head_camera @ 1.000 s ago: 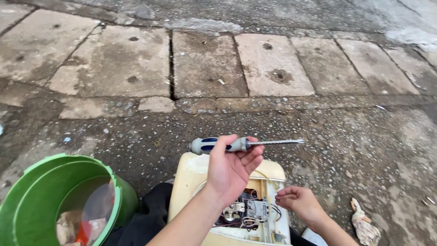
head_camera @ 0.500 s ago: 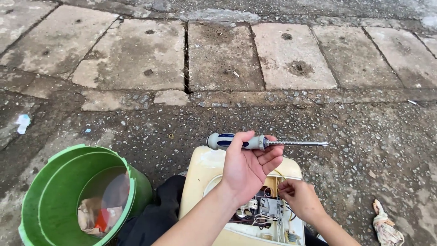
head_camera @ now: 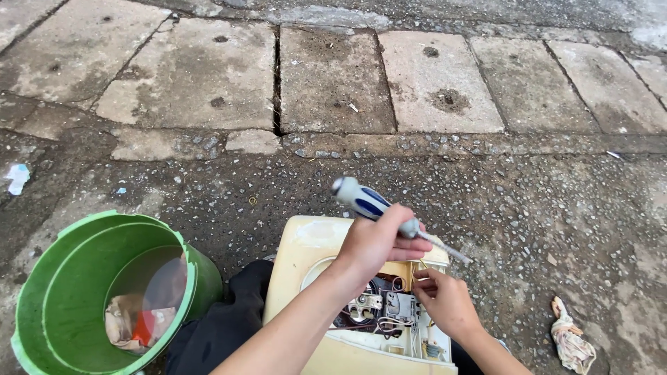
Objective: Reassembling the internal components and wiring of a household appliance on an outdoor paved surface.
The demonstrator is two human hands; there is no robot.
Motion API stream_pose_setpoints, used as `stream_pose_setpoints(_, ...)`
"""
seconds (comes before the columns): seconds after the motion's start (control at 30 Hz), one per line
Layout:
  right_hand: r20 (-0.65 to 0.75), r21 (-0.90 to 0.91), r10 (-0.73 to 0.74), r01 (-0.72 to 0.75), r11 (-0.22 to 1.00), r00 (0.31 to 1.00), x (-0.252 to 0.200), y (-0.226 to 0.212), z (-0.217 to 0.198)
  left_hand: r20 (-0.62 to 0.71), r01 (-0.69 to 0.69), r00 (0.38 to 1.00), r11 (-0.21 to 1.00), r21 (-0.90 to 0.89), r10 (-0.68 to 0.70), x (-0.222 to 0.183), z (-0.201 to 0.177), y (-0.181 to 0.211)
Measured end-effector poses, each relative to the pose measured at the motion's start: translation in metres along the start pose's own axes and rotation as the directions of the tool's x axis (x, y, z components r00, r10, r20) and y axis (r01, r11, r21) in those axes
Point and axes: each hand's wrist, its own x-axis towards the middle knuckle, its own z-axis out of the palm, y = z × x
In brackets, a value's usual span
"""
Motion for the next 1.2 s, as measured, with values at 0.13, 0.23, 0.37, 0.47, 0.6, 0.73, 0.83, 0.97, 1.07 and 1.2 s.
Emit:
stream_pose_setpoints(0.13,0.051,0.096,0.022,-0.027,0.995,0.998,-0.002,0.007,-0.003,0.025,-0.032,0.999,0.751,0.659,0.021,-0.015,0.006,0.001)
stream_pose_setpoints(0.23,0.022,0.104,-0.015,0.012,0.994,1.0,0.004,0.021,0.001,0.066,-0.093,0.995,0.501,0.86,0.072,-0.007,0.011,-0.015)
stream_pose_setpoints(0.37,-0.037,-0.028,0.026,-0.027,0.999,0.999,0.005,0.024,0.003,0.122,-0.127,0.992,0.399,0.908,0.039,0.021,0.013,-0.054)
stream_pose_setpoints(0.47,-0.02,-0.064,0.089,-0.09,0.994,0.996,-0.001,0.016,-0.003,0.143,-0.152,0.988,0.301,0.941,0.055,0.034,0.016,-0.078)
stream_pose_setpoints(0.6,0.021,-0.072,0.158,-0.156,0.985,0.987,-0.004,0.004,-0.01,0.164,-0.157,0.986,0.277,0.948,-0.003,0.044,0.017,-0.092)
stream_pose_setpoints(0.73,0.013,-0.075,0.151,-0.149,0.986,0.989,-0.006,0.003,-0.01,0.146,-0.137,0.989,0.269,0.953,-0.012,0.041,0.017,-0.089)
stream_pose_setpoints(0.83,0.031,-0.024,0.115,-0.114,0.993,0.993,0.001,0.013,-0.006,0.145,-0.146,0.989,0.289,0.946,0.024,0.034,0.021,-0.076)
stream_pose_setpoints(0.97,0.009,-0.043,0.034,-0.033,0.999,0.999,0.004,0.021,-0.002,0.117,-0.122,0.993,0.328,0.937,0.032,0.036,0.022,-0.072)
stream_pose_setpoints(1.07,0.036,-0.03,0.051,-0.05,0.998,0.998,0.003,0.014,-0.008,0.143,-0.148,0.989,0.293,0.945,0.038,0.044,0.019,-0.083)
stream_pose_setpoints(1.2,0.021,-0.069,0.029,-0.028,0.997,0.999,0.003,0.022,-0.004,0.183,-0.19,0.982,0.227,0.955,0.05,0.046,0.019,-0.093)
